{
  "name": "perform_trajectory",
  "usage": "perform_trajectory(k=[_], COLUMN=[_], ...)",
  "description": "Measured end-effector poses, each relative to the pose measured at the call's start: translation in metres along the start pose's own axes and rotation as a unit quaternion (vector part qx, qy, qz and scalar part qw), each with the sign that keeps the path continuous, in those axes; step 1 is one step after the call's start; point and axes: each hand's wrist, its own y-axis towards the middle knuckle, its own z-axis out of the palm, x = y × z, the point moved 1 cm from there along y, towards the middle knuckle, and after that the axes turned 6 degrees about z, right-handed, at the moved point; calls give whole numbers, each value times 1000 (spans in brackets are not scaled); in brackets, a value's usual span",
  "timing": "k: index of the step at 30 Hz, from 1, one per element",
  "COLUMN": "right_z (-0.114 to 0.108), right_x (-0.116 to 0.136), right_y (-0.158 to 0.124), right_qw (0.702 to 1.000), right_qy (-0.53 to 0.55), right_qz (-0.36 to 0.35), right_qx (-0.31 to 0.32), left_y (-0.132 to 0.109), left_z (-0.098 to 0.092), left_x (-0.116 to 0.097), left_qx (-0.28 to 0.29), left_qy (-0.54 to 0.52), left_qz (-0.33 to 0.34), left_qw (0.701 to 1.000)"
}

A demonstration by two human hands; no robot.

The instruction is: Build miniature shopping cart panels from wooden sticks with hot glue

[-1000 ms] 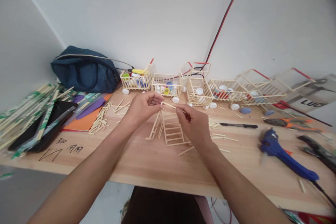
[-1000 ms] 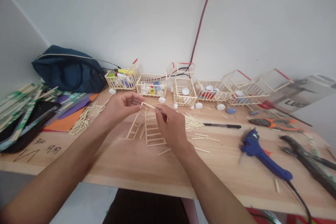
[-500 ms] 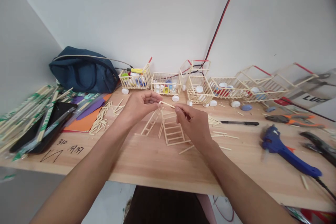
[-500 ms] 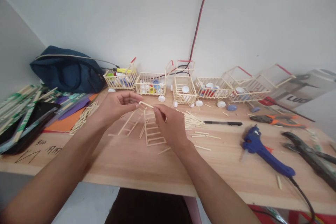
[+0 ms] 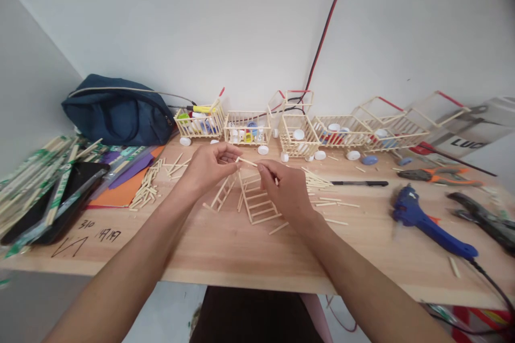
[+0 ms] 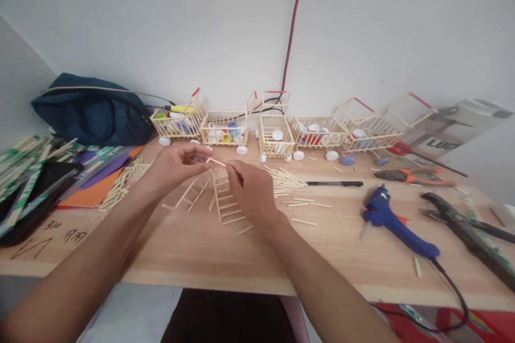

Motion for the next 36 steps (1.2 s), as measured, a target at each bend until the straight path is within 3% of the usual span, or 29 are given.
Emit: perform_trajectory(k=[13, 36], right_z=[11, 11], right_x=[-6, -5], right_y=[0, 1], right_qw=[999, 998], right_qy=[-33, -44], right_qz=[-1, -1], right_qx=[25, 32], left_y=[1, 1], left_z=[2, 3], left_x=[10, 9], left_qx=[-8, 10], left_qy=[116, 72], left_qz=[36, 30], left_qw=[993, 997])
